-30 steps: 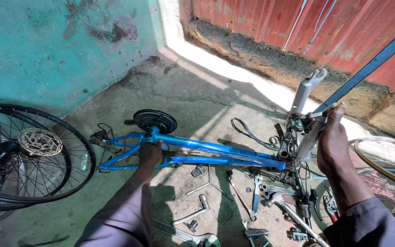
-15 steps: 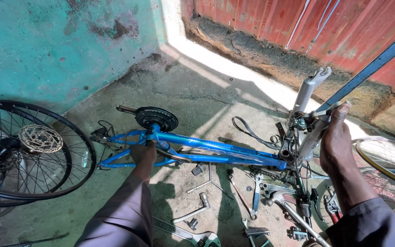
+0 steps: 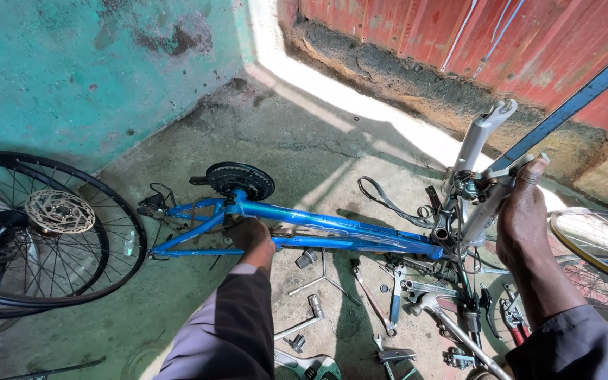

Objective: Repairing and assembling a bicycle, specifically focusing on the front fork and cable connections.

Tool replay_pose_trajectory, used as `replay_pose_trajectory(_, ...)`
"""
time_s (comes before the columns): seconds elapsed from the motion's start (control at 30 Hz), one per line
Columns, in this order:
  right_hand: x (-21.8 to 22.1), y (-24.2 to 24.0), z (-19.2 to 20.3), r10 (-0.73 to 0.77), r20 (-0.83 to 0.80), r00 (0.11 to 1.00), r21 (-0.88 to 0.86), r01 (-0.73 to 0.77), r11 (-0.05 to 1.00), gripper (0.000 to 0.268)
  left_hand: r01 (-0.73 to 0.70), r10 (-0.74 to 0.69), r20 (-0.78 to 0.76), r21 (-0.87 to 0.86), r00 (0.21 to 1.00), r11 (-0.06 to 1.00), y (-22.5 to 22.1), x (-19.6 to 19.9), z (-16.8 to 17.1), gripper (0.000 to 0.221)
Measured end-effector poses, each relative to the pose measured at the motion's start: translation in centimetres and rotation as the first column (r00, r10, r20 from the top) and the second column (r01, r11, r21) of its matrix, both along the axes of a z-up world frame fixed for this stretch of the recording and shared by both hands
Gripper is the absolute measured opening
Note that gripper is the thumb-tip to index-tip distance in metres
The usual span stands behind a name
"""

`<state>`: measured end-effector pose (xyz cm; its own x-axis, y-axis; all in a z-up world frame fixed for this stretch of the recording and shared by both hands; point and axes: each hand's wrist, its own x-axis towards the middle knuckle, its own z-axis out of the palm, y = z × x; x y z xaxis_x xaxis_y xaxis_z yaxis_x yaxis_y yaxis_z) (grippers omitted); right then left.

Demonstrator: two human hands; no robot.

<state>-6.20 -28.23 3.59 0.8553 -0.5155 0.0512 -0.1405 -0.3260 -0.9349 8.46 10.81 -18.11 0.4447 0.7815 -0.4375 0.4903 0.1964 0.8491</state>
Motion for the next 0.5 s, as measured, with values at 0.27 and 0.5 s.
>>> replay_pose_trajectory(0.27, -0.4, 0.5, 0.4, 0.006, 0.015, 1.0, -0.006, -0.006, 1.0, 0.107, 0.254, -0.256, -0.058, -0.034, 0.965, 0.967, -0.4, 0.5, -0.6, 0.046)
replay_pose_trajectory(0.5, 0.0, -0.5, -0.7, 0.007, 0.024, 1.0, 0.005, -0.007, 1.0, 0.094, 0.531, -0.537, -0.103, -0.081, 0.837, 0.843, 0.1, 0.9, -0.8, 0.041)
